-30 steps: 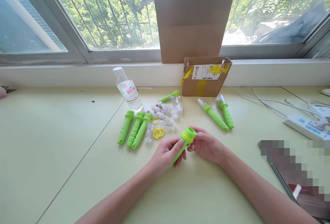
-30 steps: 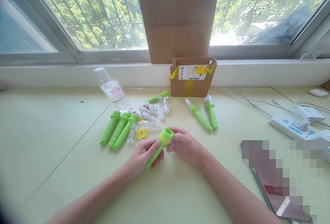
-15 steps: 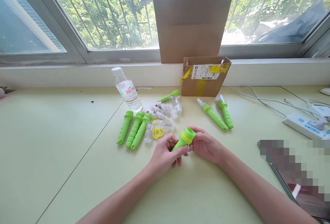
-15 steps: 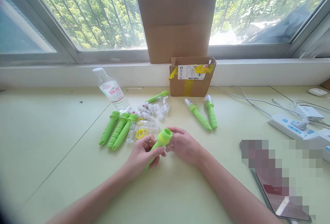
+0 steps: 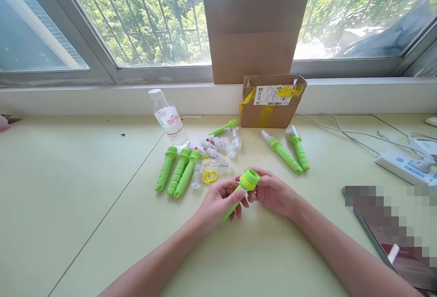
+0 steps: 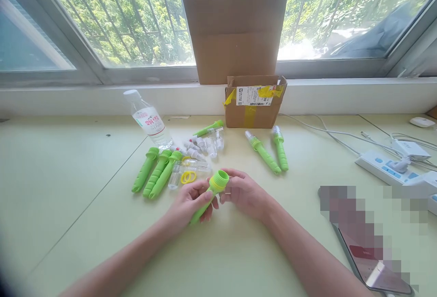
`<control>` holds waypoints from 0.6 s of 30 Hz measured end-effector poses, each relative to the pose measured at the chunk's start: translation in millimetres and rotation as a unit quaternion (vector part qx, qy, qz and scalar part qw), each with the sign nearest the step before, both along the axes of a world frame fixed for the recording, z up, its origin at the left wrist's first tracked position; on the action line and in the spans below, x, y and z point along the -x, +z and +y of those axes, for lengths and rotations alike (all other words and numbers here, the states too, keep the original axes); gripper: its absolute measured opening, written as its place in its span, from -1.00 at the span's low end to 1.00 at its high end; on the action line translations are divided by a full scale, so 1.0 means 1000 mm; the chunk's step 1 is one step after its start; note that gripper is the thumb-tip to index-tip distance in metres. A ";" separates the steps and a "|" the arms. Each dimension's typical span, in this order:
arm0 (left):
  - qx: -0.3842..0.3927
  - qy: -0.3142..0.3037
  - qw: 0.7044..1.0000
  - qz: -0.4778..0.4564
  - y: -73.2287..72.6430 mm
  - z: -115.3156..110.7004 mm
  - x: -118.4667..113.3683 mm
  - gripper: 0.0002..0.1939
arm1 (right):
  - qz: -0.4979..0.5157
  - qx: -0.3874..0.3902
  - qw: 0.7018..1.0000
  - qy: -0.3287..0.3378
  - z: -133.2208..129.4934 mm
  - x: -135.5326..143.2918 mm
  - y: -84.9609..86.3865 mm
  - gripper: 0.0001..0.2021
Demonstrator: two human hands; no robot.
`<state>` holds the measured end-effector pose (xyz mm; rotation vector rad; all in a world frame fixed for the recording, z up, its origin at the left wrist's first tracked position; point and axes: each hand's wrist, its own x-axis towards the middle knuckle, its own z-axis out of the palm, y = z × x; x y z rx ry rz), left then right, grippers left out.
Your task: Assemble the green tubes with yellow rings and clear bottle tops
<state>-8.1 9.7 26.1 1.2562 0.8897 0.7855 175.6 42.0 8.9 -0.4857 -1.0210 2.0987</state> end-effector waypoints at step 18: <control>-0.013 0.103 0.994 0.043 -0.004 -0.009 -0.011 -0.66 | -0.009 0.013 1.000 -0.012 0.001 0.003 -0.003 -0.89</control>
